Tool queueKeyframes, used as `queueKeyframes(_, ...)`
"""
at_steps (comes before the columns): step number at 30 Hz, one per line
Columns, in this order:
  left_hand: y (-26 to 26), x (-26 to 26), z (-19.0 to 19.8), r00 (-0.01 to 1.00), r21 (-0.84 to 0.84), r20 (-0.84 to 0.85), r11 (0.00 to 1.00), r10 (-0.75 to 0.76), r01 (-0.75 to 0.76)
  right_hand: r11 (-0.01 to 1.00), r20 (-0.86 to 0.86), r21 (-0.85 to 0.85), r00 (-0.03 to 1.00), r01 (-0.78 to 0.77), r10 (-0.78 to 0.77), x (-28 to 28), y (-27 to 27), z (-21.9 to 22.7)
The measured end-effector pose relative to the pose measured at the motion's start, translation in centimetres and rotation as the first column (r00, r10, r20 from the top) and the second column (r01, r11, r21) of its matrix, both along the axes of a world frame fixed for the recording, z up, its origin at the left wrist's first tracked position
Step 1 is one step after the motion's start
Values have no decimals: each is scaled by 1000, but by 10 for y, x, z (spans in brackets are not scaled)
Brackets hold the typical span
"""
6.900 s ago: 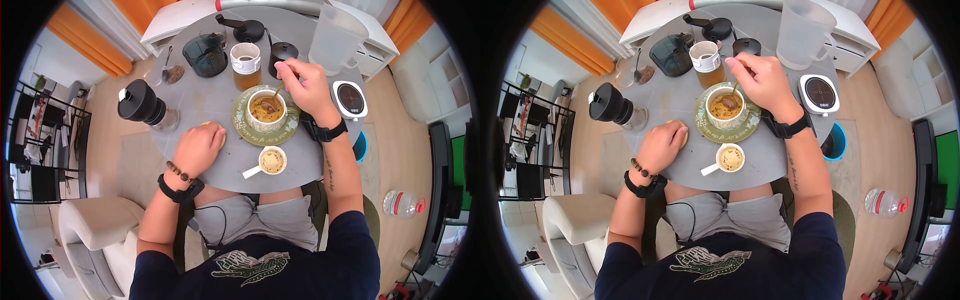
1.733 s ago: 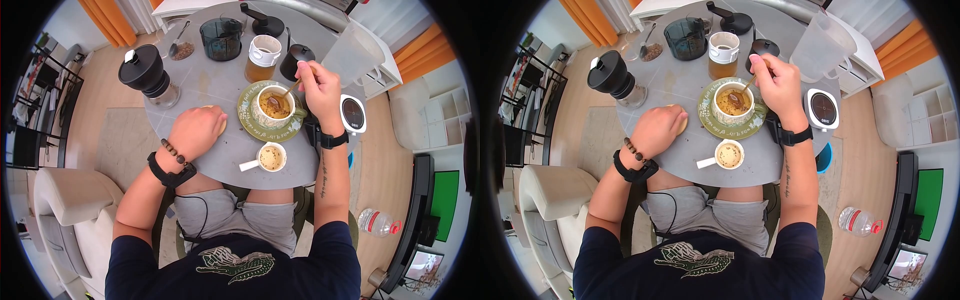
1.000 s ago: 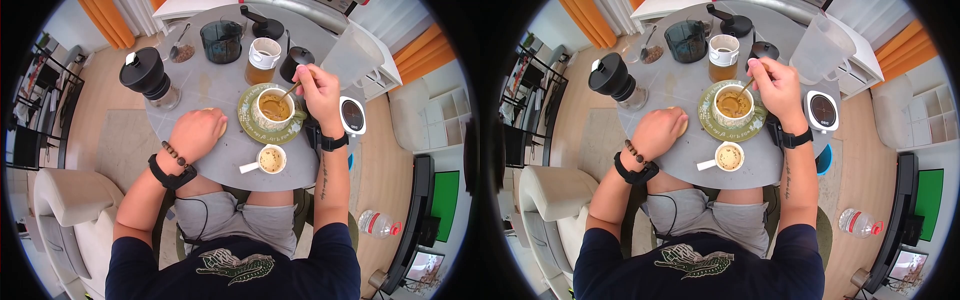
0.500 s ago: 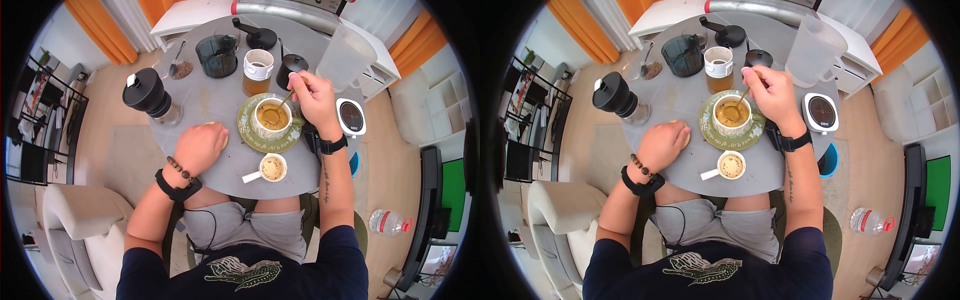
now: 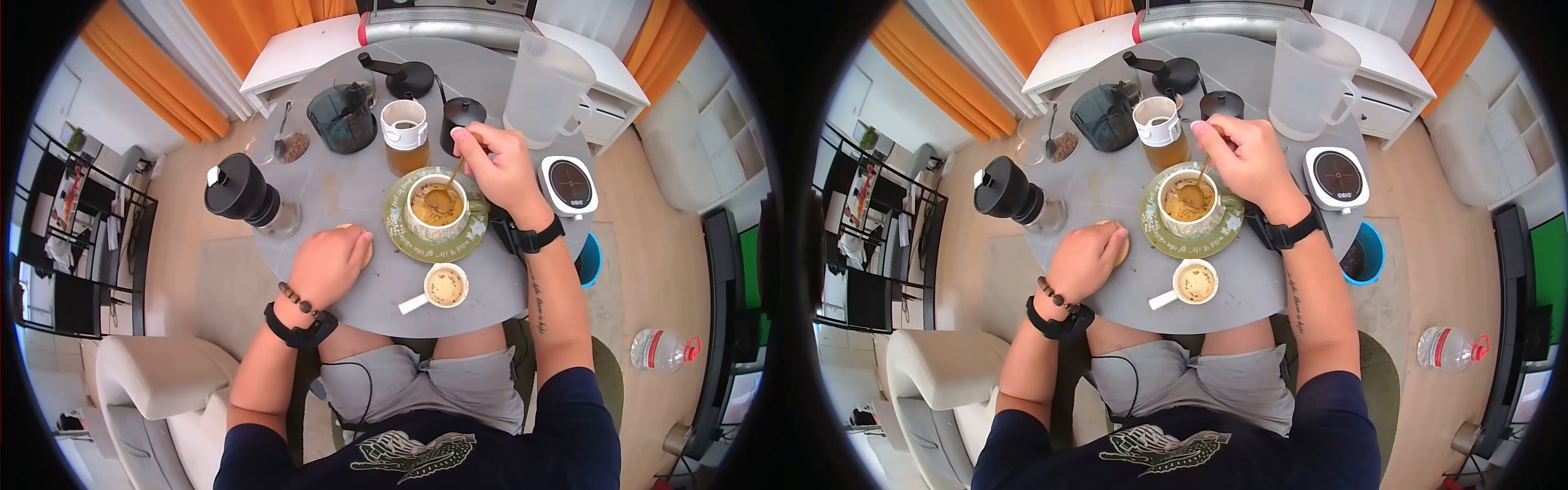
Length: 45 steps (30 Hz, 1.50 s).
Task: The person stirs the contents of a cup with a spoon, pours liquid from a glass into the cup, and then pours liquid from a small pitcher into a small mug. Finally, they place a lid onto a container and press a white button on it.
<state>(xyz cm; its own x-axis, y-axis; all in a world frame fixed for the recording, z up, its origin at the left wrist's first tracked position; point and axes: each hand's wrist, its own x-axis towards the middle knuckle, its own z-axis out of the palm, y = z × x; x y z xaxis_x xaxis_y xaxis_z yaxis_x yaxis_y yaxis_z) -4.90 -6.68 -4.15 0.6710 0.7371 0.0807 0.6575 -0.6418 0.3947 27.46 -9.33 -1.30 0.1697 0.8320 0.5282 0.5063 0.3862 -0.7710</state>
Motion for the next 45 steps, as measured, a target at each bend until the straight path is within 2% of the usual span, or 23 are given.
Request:
queueKeyframes(4,-1,1,4,1000,-33,-19,999,11,-12,999,58,-3,998,38,-38,6,1,-1)
queueKeyframes(7,0,0,3,1000,-22,-26,1000,8,-9,1000,53,-12,998,-15,16,1,0,2)
queueKeyframes(10,0,1,-1,999,22,34,1000,-6,6,998,-43,17,997,-59,60,-3,0,1)
queueKeyframes(12,-1,1,-1,1000,18,23,1000,-2,2,997,-36,70,999,-14,17,-1,3,-4)
queueKeyframes(15,-2,1,3,1000,-2,-11,1000,10,-10,997,17,55,998,58,-59,5,3,-5)
queueKeyframes(19,-2,1,3,999,-17,-35,1000,17,-18,996,74,70,996,51,-56,5,3,-3)
queueKeyframes(21,-2,2,3,999,-16,-32,1000,18,-19,999,33,49,999,-21,20,2,3,-3)
queueKeyframes(25,-3,2,3,999,-11,-33,1000,19,-19,996,-55,75,997,-52,56,-4,4,-4)
queueKeyframes(30,-2,1,0,1000,13,-10,1000,7,-7,999,-2,39,999,36,-36,3,5,-7)
queueKeyframes(34,-2,1,-2,1000,53,16,999,-6,5,999,56,39,998,34,-36,5,5,-6)
queueKeyframes(39,-2,3,3,999,2,-44,1000,17,-17,999,-9,14,999,-33,33,0,1,-1)
queueKeyframes(42,-2,3,0,1000,34,-24,999,15,-14,998,22,67,1000,-3,2,1,3,-3)
queueKeyframes(45,-1,2,-3,1000,69,0,998,2,-2,999,51,36,999,17,-19,5,2,-3)
